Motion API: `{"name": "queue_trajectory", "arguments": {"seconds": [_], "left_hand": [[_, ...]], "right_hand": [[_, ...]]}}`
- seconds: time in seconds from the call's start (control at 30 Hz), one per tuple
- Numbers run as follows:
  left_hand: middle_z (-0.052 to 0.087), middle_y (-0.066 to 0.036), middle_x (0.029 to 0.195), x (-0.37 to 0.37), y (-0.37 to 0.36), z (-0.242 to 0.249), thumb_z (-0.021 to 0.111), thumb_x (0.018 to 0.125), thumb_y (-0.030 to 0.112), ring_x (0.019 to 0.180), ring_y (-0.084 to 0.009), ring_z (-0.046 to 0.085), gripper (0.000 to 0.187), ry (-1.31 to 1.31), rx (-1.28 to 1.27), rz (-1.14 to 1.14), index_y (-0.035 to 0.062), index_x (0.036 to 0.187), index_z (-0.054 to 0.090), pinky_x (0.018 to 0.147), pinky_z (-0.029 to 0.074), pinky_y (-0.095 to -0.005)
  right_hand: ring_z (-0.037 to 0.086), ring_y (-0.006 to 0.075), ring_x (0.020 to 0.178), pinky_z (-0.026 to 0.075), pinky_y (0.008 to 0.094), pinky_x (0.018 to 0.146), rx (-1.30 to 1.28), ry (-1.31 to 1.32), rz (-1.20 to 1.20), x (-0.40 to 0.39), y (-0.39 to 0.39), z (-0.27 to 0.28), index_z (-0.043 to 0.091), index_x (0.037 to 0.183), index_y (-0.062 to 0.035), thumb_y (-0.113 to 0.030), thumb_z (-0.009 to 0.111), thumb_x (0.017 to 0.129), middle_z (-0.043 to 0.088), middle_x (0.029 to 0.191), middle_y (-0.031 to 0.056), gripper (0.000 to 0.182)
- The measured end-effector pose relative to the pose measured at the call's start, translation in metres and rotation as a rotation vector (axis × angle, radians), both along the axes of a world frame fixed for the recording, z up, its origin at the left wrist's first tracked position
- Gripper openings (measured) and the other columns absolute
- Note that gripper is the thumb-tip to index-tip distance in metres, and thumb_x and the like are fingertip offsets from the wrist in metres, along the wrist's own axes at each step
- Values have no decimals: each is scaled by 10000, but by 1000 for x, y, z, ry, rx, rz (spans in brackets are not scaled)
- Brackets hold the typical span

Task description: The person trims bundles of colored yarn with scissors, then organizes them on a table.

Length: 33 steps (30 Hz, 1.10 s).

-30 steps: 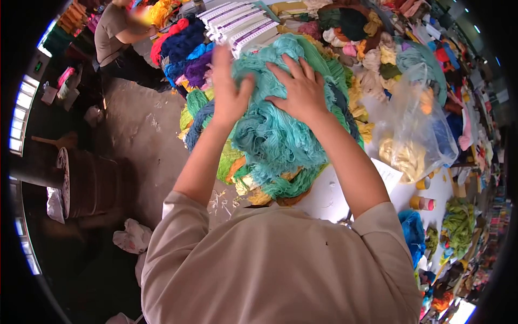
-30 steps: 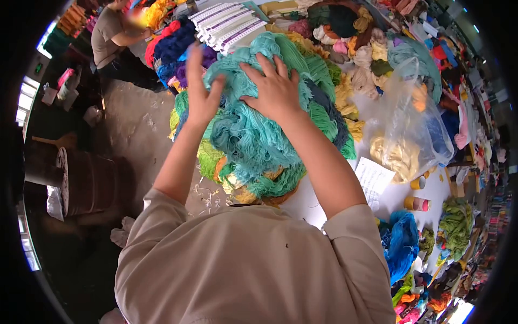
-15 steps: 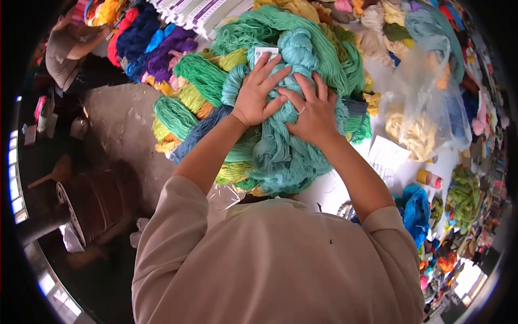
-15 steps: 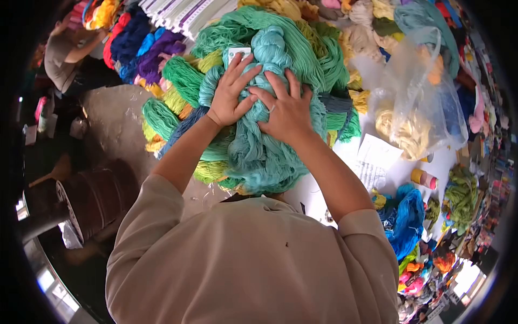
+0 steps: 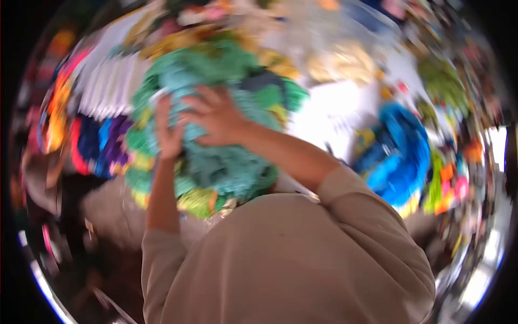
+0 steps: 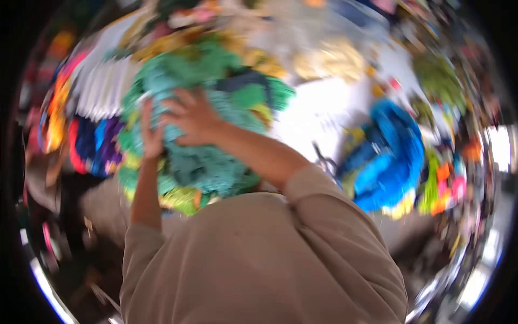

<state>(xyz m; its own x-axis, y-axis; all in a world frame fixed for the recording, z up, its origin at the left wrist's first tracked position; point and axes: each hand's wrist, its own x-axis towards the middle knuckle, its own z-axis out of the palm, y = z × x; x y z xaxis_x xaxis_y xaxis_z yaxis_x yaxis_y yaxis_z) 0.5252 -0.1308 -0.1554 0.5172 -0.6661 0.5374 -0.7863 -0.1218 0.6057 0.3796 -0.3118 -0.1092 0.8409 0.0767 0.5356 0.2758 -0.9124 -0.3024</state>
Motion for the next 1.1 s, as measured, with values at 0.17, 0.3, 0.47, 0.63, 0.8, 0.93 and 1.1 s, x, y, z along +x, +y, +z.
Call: {"name": "queue_trajectory", "arguments": {"seconds": [0.17,0.3,0.47,0.63,0.8,0.93,1.1], "left_hand": [[366,-148,1569,-21,4,12,521,987,190,1486,-308,251,555,103,-16,-33,17,1496,384,1208,144,-441],[368,-152,1565,-33,-1,22,492,1030,217,1463,-295,296,535,44,-6,9,18,1510,364,1189,197,-420],[445,-130,1524,-57,-7,41,543,1014,145,1390,-250,435,518,-161,90,227,24,1497,398,1135,319,-346],[511,-190,1450,-97,-12,60,566,1016,314,1334,-346,493,526,-238,282,582,27,1445,465,1064,397,-377],[539,-206,1410,-159,-34,80,644,977,249,1270,-291,541,542,-223,141,665,-13,1420,475,1068,399,-367],[485,-193,1456,-268,-107,90,680,915,85,1352,-372,433,475,-480,64,475,-7,1353,525,1128,321,-462],[481,-147,1469,-373,-169,-46,640,844,17,1409,-335,390,557,-36,327,-32,88,1387,533,1186,195,-523]], "right_hand": [[430,322,1307,337,613,1028,250,-189,16,-98,3,-12,581,1236,-189,-271,740,708,478,1388,75,558],[567,307,1142,424,505,953,819,-162,316,-195,-11,74,629,1145,-91,-178,722,817,600,1258,99,352],[632,302,1000,493,407,857,1447,-261,1048,-300,-31,194,642,1151,-13,-149,673,915,663,1071,123,275],[588,271,1086,503,337,856,1282,-475,1188,-345,-82,200,509,1336,99,-206,529,1005,551,1320,186,450],[589,266,1037,510,317,812,1554,-329,1307,-375,-119,187,523,1300,121,-175,513,1008,559,1279,203,416],[584,284,1056,510,326,826,1634,-269,1452,-384,-137,162,532,1261,139,-184,520,1018,570,1255,221,404],[588,302,1084,491,389,883,2018,-407,1299,-403,-139,158,543,1234,136,-171,519,1021,599,1203,212,375]]}}
